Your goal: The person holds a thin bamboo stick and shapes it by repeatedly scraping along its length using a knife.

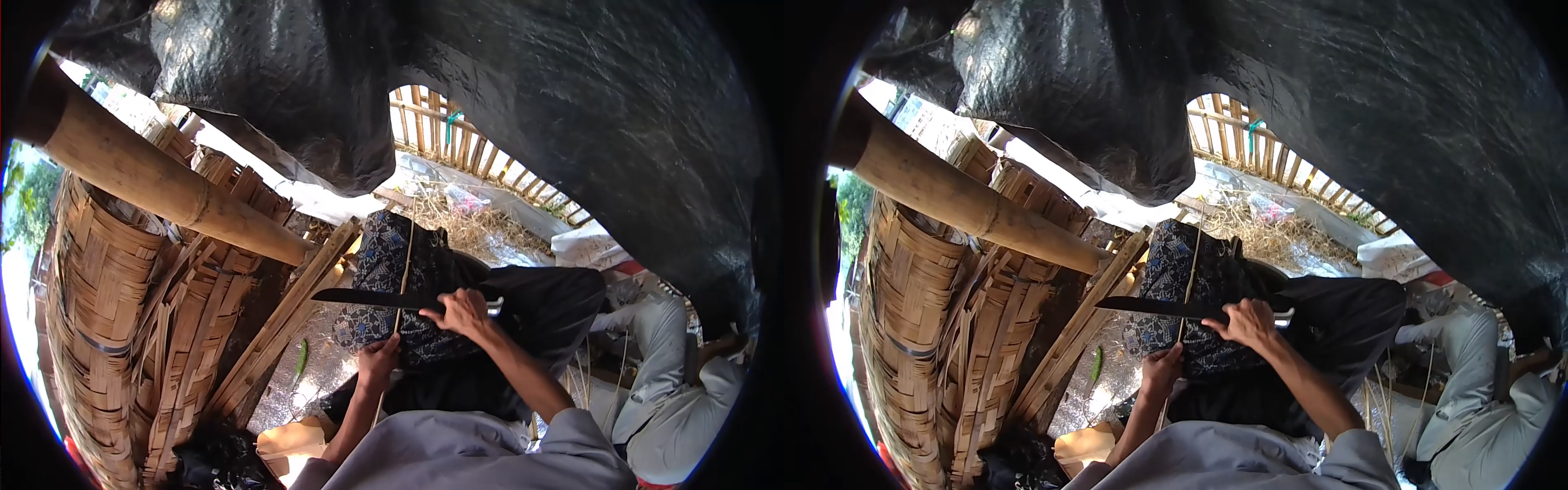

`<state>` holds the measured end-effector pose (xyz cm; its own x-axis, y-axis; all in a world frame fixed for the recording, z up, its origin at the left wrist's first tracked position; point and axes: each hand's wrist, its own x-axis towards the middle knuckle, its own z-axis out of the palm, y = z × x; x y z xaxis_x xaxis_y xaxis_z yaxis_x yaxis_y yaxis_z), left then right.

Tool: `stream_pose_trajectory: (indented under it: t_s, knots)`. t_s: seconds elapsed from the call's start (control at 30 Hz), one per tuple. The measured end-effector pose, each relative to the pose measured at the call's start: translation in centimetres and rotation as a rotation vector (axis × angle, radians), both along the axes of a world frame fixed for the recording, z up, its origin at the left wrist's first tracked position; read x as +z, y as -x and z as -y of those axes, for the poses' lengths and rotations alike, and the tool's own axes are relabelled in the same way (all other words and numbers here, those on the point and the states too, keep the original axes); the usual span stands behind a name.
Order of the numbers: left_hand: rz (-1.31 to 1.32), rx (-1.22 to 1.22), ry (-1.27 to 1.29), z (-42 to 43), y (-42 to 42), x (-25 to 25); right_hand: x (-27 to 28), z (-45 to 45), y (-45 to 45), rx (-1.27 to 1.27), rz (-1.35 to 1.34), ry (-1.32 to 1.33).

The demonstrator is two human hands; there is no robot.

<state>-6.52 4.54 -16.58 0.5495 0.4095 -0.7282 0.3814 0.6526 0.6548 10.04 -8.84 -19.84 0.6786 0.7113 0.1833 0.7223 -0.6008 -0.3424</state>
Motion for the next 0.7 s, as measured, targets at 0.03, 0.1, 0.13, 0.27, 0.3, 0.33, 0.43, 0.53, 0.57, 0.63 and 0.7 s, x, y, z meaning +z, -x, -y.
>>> stream_pose_trajectory:
  t_s: [0.03,0.1,0.13,0.27,0.3,0.33,0.43,0.53,0.57,0.63,0.7]
  knots:
    - [-0.064,-0.005,0.003,0.2,0.1,0.3,0.1,0.3,0.7,0.015,-0.004,-0.020]
    - [-0.111,-0.017,-0.004,0.4,0.9,-0.1,0.7,1.1,1.7,0.069,-0.089,0.061]
    - [-0.113,-0.015,-0.010,0.4,0.8,-0.1,1.1,1.6,1.9,0.089,-0.141,0.084]
    - [-0.029,0.006,0.015,0.5,1.0,-0.6,2.1,2.8,1.0,0.138,-0.055,0.106]
    - [-0.036,-0.010,0.001,0.5,0.6,-0.2,1.7,2.3,-0.1,0.057,-0.058,0.111]
    - [-0.047,-0.023,-0.012,0.5,0.7,0.0,1.3,2.0,-0.7,-0.021,-0.064,0.118]
    - [-0.007,-0.027,0.060,-0.3,0.5,-0.5,0.4,1.8,0.7,-0.028,-0.069,0.083]
    - [-0.085,0.005,-0.011,0.5,0.9,0.2,1.9,2.3,1.6,0.017,-0.136,0.094]
    - [-0.073,0.010,-0.012,0.8,0.9,0.3,2.2,2.7,1.1,0.085,-0.067,0.109]
    - [-0.052,-0.001,-0.028,0.6,1.0,0.1,2.3,2.6,-0.2,0.054,-0.041,0.166]
    - [-0.059,-0.022,0.005,0.3,0.0,1.2,0.8,1.8,-0.6,-0.044,-0.099,0.159]
